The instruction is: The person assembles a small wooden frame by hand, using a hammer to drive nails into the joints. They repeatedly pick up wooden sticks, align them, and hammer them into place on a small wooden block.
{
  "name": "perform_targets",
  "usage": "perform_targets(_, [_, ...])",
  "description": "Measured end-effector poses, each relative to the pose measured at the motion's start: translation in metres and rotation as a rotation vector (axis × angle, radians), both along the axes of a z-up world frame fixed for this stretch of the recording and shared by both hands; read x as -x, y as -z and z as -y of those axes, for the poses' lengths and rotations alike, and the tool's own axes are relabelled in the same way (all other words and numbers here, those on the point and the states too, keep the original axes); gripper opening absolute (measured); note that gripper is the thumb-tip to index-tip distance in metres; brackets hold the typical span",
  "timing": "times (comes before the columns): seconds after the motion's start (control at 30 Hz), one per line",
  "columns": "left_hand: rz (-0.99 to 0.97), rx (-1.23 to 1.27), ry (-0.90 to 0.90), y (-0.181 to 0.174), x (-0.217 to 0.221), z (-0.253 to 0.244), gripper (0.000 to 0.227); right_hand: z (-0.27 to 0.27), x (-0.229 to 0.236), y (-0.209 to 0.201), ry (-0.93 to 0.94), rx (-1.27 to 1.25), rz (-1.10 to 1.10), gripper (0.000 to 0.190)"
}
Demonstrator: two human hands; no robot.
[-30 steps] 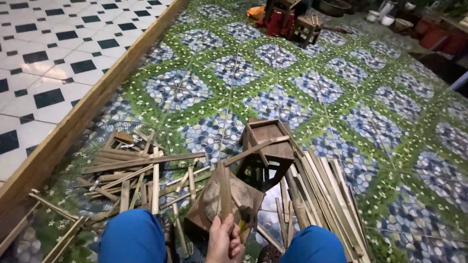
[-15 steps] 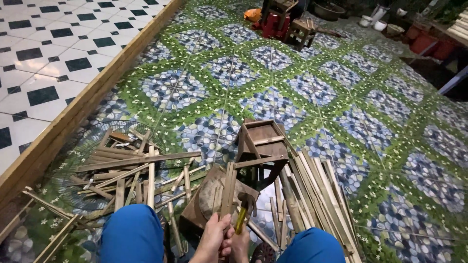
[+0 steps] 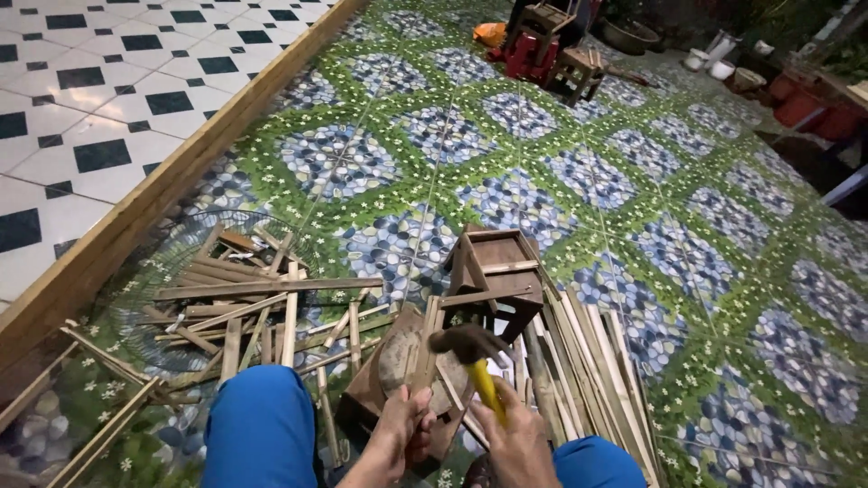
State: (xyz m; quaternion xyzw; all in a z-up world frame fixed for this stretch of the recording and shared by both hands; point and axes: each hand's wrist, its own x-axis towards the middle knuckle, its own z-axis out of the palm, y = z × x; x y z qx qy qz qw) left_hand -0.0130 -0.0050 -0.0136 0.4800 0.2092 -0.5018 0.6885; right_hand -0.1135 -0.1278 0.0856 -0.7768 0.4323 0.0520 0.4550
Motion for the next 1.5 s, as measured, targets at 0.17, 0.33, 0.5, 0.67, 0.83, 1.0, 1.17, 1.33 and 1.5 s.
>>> perform_targets(0.17, [-0.071,0.091,-0.049,0.015,0.003,0.011,0.029,0.006,0.003,0.009,-0.254,0.253,-0.086,0.073])
perform_targets(0.33, [0.023,0.057,-0.020,0.038,0.010,0.016,0.039,-0.003,-0.003,-0.004,-0.385,0.249,-0.328,0.051])
perform_targets(0.5, [-0.008,0.113,-0.016,0.009,0.001,0.002,0.018,-0.005,0.013,0.016,-0.208,0.279,-0.115,0.058])
perform_targets(0.67, [0.158,-0.051,-0.037,0.039,0.001,0.020,0.032,0.002,-0.005,0.003,-0.438,0.298,-0.307,0.054])
perform_targets(0.83, [0.029,0.061,-0.004,0.019,0.003,0.012,0.016,-0.002,0.012,0.030,-0.193,0.383,-0.107,0.057])
perform_targets(1.0, [0.039,0.027,0.035,0.028,0.004,0.014,0.032,0.005,0.004,0.016,-0.283,0.196,-0.287,0.050])
perform_targets(1.17, [0.038,0.011,0.020,0.027,0.003,0.017,0.015,0.000,0.010,0.033,-0.083,0.384,-0.051,0.046])
perform_targets(1.33, [-0.073,0.013,0.001,-0.034,0.016,0.000,0.016,0.002,-0.003,-0.008,-0.184,0.063,-0.300,0.033])
perform_targets(1.5, [0.089,-0.001,0.035,0.026,0.005,0.014,0.015,-0.012,-0.007,-0.001,-0.169,0.082,-0.264,0.051])
